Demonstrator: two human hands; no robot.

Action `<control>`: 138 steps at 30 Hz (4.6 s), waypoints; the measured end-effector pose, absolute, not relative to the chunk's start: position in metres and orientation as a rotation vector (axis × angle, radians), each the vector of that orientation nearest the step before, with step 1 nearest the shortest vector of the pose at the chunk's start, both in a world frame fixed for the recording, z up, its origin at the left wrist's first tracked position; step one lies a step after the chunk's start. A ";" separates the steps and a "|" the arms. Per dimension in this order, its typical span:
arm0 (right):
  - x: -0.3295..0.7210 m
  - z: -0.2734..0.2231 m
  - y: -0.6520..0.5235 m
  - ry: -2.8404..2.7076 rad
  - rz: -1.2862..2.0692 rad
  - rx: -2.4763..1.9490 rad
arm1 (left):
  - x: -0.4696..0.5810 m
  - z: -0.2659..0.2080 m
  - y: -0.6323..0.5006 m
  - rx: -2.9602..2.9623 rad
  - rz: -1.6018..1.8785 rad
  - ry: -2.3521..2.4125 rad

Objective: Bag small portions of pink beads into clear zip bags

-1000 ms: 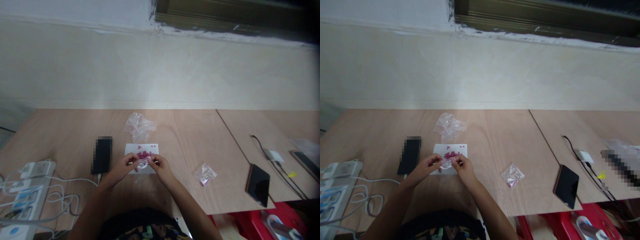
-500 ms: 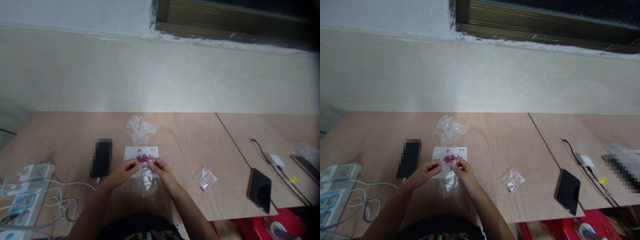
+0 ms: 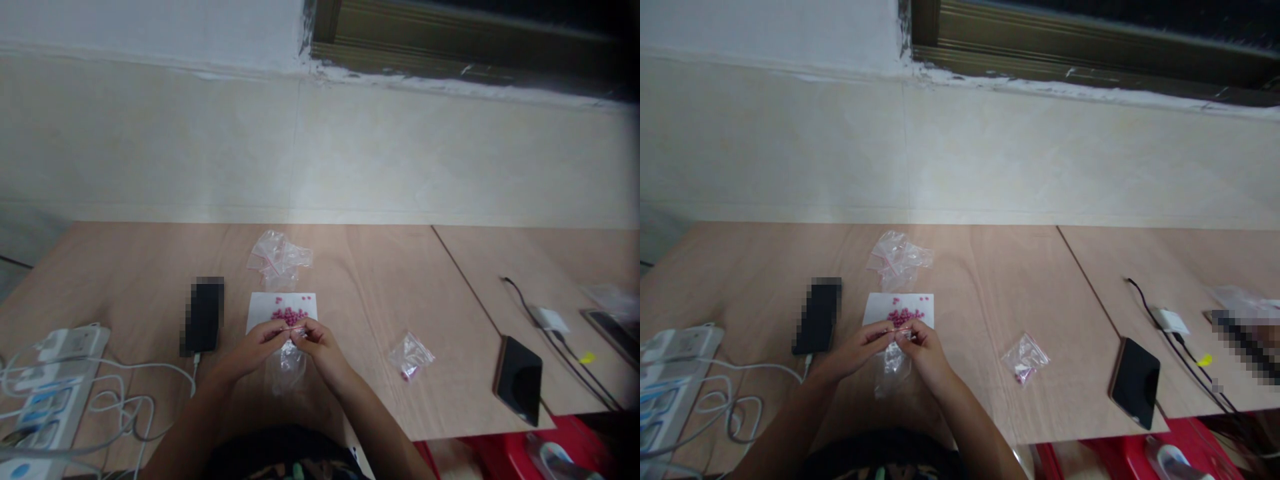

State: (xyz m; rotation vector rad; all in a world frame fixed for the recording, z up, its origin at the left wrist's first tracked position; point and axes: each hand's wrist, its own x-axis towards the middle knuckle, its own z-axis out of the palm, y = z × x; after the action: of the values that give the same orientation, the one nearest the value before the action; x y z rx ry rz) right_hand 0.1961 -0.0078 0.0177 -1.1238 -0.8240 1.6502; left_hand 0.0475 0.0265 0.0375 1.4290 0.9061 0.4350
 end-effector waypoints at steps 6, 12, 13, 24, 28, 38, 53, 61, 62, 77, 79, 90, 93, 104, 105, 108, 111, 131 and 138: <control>0.206 0.026 -0.006 -0.727 1.633 -1.169 | 0.039 0.035 0.027 1.440 0.420 0.948; 0.209 0.019 -0.003 -0.731 1.671 -1.202 | 0.031 0.024 0.026 1.398 0.474 1.095; 0.210 0.018 -0.003 -0.744 1.665 -1.208 | 0.030 0.023 0.026 1.382 0.459 1.096; 0.223 0.024 0.002 -1.054 1.434 -1.365 | 0.035 0.024 0.042 1.385 0.526 1.149; 0.268 0.011 -0.002 -1.071 0.770 -1.849 | 0.045 0.024 0.078 1.424 0.736 1.295; 0.335 -0.071 -0.046 -0.972 0.134 -2.684 | 0.039 0.005 0.090 1.436 0.576 1.368; 0.215 0.038 -0.029 -1.332 1.091 -1.363 | 0.064 0.020 0.023 1.323 0.343 0.989; 0.209 0.036 -0.031 -1.349 1.196 -1.449 | 0.038 0.026 0.014 1.341 0.294 0.978; 0.209 0.036 -0.029 -1.370 1.165 -1.504 | 0.037 0.028 0.013 1.355 0.280 0.992; 0.207 0.040 -0.019 -1.380 1.658 -1.408 | 0.044 0.032 -0.001 1.257 0.194 0.904; 0.210 0.039 -0.018 -1.414 1.620 -1.437 | 0.042 0.032 0.001 1.240 0.209 0.901; 0.200 0.037 -0.018 -1.564 1.222 -1.701 | 0.039 0.032 0.011 1.510 0.286 1.171; 0.198 0.041 -0.019 -1.600 1.230 -1.664 | 0.044 0.028 0.011 1.634 0.376 1.156; 0.206 0.046 -0.015 -1.350 1.393 -1.446 | 0.033 0.046 0.013 1.723 0.395 0.862; 0.206 0.047 -0.014 -1.320 1.435 -1.394 | 0.032 0.044 0.013 1.717 0.364 0.825; 0.205 0.048 -0.011 -1.244 1.527 -1.296 | 0.034 0.031 0.010 1.674 0.354 0.802; 0.207 0.043 -0.010 -1.203 1.540 -1.279 | 0.037 0.018 0.007 1.508 0.385 0.837; 0.193 -0.018 -0.017 -1.081 1.521 -1.373 | 0.014 -0.006 0.013 1.707 0.458 1.366; 0.191 -0.043 -0.009 -0.932 1.636 -1.297 | 0.009 -0.009 0.014 1.676 0.488 1.405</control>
State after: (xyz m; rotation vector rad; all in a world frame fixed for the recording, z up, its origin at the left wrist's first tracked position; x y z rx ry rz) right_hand 0.1909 -0.0092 -0.0427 -1.2967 -0.9322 1.6362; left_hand 0.0090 0.0139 -0.0085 1.6757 1.4048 0.4883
